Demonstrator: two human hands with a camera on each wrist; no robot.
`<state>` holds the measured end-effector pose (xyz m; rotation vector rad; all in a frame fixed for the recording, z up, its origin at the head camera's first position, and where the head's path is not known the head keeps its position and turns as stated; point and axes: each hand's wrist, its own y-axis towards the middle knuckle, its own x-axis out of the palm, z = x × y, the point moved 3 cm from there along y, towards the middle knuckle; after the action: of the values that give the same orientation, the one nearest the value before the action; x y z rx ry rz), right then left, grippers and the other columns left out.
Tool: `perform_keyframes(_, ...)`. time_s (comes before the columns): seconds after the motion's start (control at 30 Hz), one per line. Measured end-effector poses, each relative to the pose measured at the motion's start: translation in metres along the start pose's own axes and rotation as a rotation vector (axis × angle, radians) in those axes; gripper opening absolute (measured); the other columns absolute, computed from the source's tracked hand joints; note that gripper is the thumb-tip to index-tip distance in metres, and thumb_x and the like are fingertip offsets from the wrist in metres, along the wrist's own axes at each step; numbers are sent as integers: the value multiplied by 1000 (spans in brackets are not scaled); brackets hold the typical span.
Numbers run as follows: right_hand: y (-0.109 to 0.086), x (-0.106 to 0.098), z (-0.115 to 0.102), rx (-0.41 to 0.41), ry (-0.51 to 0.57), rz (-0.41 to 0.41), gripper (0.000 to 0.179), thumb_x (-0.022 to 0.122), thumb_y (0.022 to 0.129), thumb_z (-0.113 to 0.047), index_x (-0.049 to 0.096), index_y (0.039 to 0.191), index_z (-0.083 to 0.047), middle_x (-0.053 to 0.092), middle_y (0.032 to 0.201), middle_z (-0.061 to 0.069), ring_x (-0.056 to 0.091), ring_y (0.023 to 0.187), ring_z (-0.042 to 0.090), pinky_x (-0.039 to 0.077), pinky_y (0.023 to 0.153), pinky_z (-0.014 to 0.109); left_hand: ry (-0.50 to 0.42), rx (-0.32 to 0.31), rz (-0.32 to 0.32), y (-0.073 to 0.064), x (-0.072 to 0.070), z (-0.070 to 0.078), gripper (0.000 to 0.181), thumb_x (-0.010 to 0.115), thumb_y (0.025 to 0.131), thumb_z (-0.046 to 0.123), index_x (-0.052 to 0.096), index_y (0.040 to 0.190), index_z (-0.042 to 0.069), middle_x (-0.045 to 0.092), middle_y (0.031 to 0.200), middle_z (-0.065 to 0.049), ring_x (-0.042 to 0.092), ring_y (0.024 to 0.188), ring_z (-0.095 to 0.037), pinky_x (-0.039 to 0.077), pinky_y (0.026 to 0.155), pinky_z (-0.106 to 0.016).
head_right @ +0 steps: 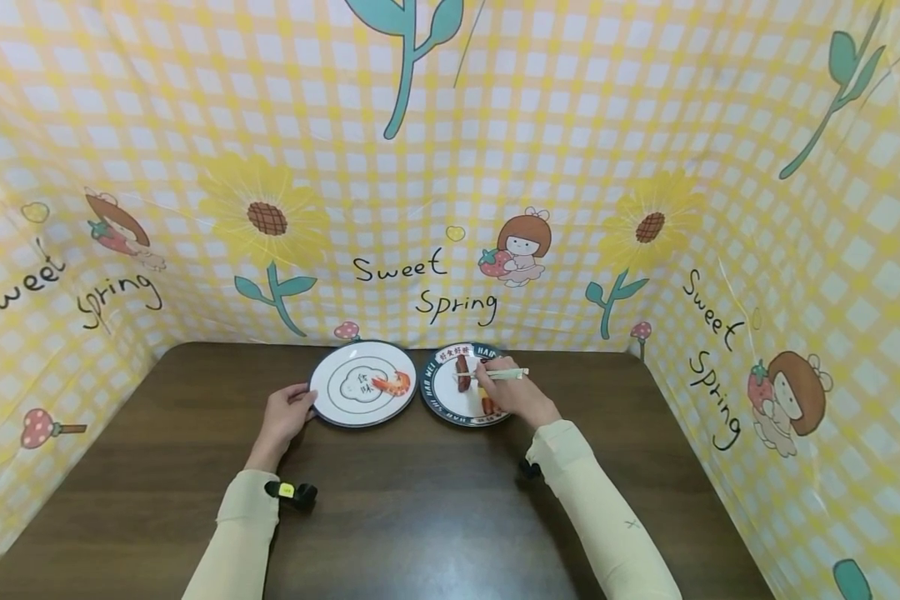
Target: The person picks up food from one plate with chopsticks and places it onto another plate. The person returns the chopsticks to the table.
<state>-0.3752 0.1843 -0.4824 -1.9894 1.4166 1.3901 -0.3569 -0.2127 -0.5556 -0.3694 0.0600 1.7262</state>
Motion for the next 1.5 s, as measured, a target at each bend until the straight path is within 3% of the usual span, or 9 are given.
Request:
perform_keyframes(0.3, 4, 1, -8, 10, 42, -41, 49, 46, 107, -16, 52, 58, -8, 43, 51, -6, 38, 44, 9, 32, 44, 22, -2, -7, 4, -1, -2, -1, 48, 52, 106, 17, 45, 146, -9, 55, 133, -28, 60, 119, -32, 59, 87, -26)
perform_keyframes(0.4, 4, 3, -12, -12, -23, -37, 46, 48, 105, -13, 46, 59, -13, 41, 54, -5, 38, 48, 10, 35, 48, 24, -5, -9, 1, -1, -2, -1, 49, 52, 106, 17, 44, 147, -9, 55, 134, -29, 59, 119, -32, 59, 88, -26)
perform_keyframes(0.57, 2, 7, -19, -69, -155, -34, 38, 51, 103, -8, 52, 64, -13, 48, 60, -2, 45, 57, 15, 45, 60, 30, -4, -14, 1, -1, -2, 0, 48, 52, 107, 18, 45, 147, -8, 55, 135, -28, 59, 119, -32, 59, 88, -25)
perform_keyframes(0.73, 2, 12, -20, -208, -298, -14, 35, 54, 99, -4, 57, 64, -9, 55, 65, 3, 52, 62, 19, 51, 65, 35, 0, -9, 5, -1, -1, 1, 48, 53, 106, 17, 45, 146, -9, 55, 134, -28, 60, 118, -32, 59, 87, -25)
perform_keyframes(0.9, 2, 17, -21, -447, -452, 81, 25, 58, 90, -2, 57, 65, -6, 56, 61, 6, 55, 59, 23, 50, 61, 37, 8, -8, 9, -1, -2, 0, 48, 53, 106, 18, 45, 146, -8, 56, 134, -28, 60, 118, -31, 59, 87, -24)
perform_keyframes(1.03, 0, 18, -23, -581, -526, 170, 15, 61, 83, -2, 60, 68, -5, 60, 61, 4, 56, 60, 22, 50, 60, 35, 5, -7, 8, -1, -1, -1, 48, 53, 106, 18, 46, 146, -8, 56, 134, -28, 60, 118, -31, 59, 86, -23)
perform_keyframes(1.23, -2, 18, -29, -623, -580, 220, 5, 65, 81, -4, 70, 78, -4, 65, 65, 3, 60, 64, 21, 53, 66, 35, -11, 1, 5, -1, -1, 0, 48, 54, 106, 17, 47, 145, -9, 57, 132, -28, 61, 115, -29, 59, 82, -21)
perform_keyframes(1.37, -2, 18, -32, -632, -571, 212, 8, 64, 82, -4, 72, 83, -4, 66, 67, 2, 60, 67, 21, 54, 71, 36, -9, 4, 6, -2, -1, 0, 48, 54, 105, 17, 47, 145, -9, 57, 132, -28, 61, 114, -28, 58, 80, -19)
perform_keyframes(1.5, -2, 18, -35, -689, -577, 259, 12, 63, 81, -5, 74, 85, -3, 67, 68, 3, 60, 67, 20, 53, 70, 34, -2, 5, 10, -2, -1, 0, 48, 54, 105, 17, 47, 145, -9, 57, 133, -29, 61, 115, -29, 58, 80, -19)
